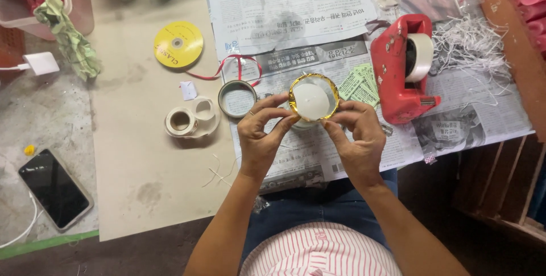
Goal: Applying a decorative gold band to a candle and then packaging it inside a clear plastic sleeve secured with tape.
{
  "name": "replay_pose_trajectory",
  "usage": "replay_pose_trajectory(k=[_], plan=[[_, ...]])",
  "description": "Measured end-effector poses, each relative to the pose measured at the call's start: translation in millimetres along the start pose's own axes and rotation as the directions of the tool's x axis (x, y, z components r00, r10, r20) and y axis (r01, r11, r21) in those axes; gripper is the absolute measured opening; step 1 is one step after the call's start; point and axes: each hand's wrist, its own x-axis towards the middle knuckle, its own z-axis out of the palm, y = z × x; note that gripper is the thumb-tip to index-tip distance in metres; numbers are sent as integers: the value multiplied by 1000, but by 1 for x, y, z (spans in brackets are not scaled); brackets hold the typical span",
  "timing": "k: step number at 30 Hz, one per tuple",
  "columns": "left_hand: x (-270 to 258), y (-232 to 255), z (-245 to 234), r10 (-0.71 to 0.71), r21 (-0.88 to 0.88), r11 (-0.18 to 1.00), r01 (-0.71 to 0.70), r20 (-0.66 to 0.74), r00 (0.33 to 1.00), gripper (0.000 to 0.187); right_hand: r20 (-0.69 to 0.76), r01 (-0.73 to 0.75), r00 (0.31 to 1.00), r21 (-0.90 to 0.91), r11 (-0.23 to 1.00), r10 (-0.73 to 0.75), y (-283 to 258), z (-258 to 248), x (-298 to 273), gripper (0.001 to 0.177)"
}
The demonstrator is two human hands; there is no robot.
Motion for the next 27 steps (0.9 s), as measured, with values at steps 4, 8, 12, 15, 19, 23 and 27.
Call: replay_pose_trajectory(k=[4, 8, 12, 15, 19, 23, 27], plan=[[6, 0, -4, 20, 14, 1000, -20, 12, 1000, 11, -8, -56, 998, 131, 990, 57, 13, -5, 7, 33], [11, -3, -5, -7, -10, 1000, 8, 7, 1000, 12, 8, -90, 996, 162, 983, 89, 12, -11, 13, 25], [8, 2, -6, 49, -8, 999, -49, -13, 999, 10, -28, -40, 999, 69, 997, 42, 1, -15, 7, 15], [5, 14, -6, 277, 215, 937, -275, 21, 961, 16, 18, 334, 940, -253, 908, -341, -19, -10, 3, 14], [3, 3, 0, 487, 308, 795, -523, 191, 852, 17, 122, 452, 892, -289, 844, -436, -30, 4, 13, 14], [16, 2, -5, 470, 547, 538, -641, 437, 767, 12, 321, 538, 842, -428, 726, -434, -33, 3, 29, 6], [26, 7, -3, 385, 548, 472, -691, 576, 721, 11, 479, 520, 837, -547, 656, -264, -28, -6, 35, 5]])
